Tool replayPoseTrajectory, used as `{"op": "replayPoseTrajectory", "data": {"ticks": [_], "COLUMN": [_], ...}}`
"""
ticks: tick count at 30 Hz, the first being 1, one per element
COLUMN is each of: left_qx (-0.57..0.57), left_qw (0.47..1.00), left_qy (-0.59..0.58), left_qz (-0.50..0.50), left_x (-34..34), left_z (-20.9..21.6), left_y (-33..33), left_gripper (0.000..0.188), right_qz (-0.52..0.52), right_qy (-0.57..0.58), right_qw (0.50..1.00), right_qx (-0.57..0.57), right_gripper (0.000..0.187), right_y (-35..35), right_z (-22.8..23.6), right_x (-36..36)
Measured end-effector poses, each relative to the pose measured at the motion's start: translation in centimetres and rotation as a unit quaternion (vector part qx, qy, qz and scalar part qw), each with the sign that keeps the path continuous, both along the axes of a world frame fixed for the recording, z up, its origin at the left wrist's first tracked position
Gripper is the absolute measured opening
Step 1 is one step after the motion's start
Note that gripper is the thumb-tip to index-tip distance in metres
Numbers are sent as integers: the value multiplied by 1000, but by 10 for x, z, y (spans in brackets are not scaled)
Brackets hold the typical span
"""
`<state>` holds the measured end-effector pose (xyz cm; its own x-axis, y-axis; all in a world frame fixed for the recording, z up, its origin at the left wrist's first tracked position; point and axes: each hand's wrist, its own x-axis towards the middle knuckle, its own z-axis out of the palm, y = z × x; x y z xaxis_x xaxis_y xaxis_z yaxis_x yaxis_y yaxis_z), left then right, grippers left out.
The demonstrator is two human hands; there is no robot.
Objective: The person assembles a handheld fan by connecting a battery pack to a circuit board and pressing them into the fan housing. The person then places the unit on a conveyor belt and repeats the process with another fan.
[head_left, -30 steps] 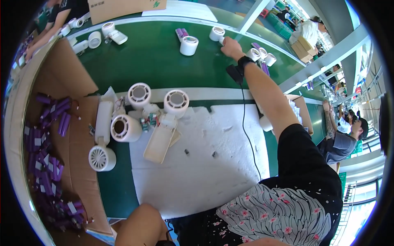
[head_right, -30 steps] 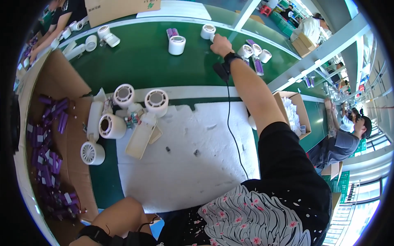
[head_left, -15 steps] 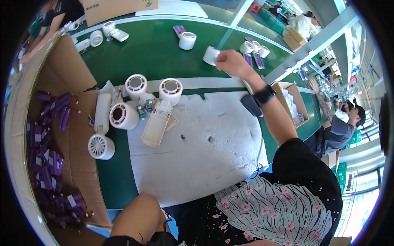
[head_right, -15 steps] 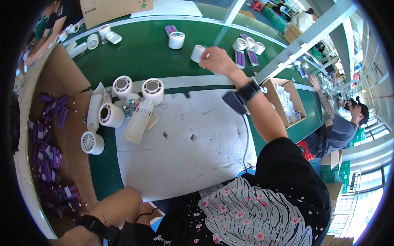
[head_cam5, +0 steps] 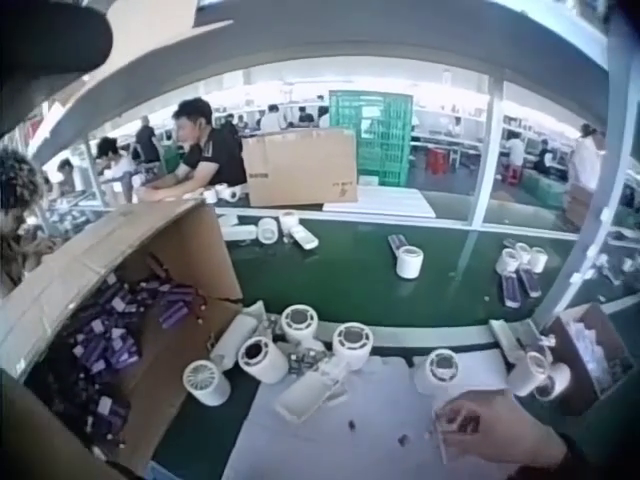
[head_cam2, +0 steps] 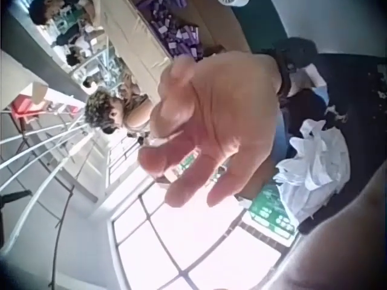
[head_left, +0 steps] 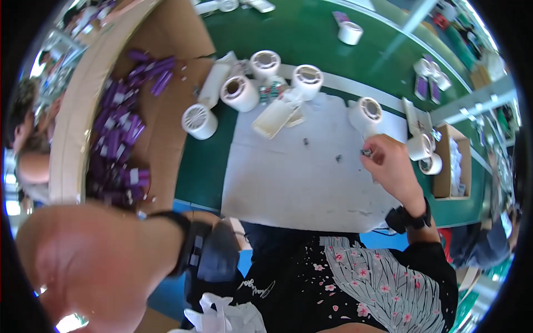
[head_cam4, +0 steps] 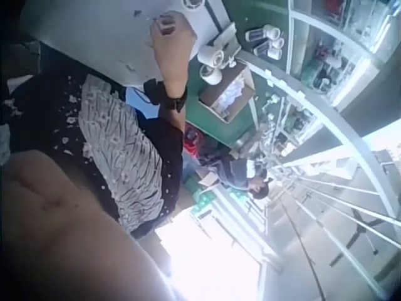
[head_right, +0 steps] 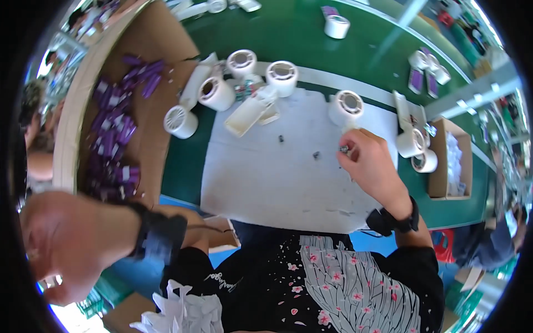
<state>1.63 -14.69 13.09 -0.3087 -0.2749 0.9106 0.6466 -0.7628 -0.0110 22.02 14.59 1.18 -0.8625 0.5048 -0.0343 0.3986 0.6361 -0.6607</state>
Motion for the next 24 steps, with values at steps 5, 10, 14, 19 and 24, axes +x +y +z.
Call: {"op": "replayPoseTrajectory", "data": {"ticks": [5,10,14,19,24], "left_qx": [-354,-635,-737,-737,-754], "left_qw": [798,603,472,411,430], "left_qy": [-76,-243,-170,-102,-143], "left_qz": [481,417,452,527,476], "left_x": [-42,-131,-197,-237,-231], "left_z": [-91,-133,-154,-189,-182], "left_y": [38,38,34,34,40], "left_gripper": [22,30,49,51,48], "right_qz": [-46,21,10,13,1], "right_qy": [64,122,133,159,166], "right_qw": [997,984,987,985,984], "right_qx": [19,132,86,69,62], "right_gripper": [43,61,63,63,61], "right_y": [46,54,52,52,55], "right_z": [6,-58,-59,-59,-60], "right_x": [14,12,12,12,15]}}
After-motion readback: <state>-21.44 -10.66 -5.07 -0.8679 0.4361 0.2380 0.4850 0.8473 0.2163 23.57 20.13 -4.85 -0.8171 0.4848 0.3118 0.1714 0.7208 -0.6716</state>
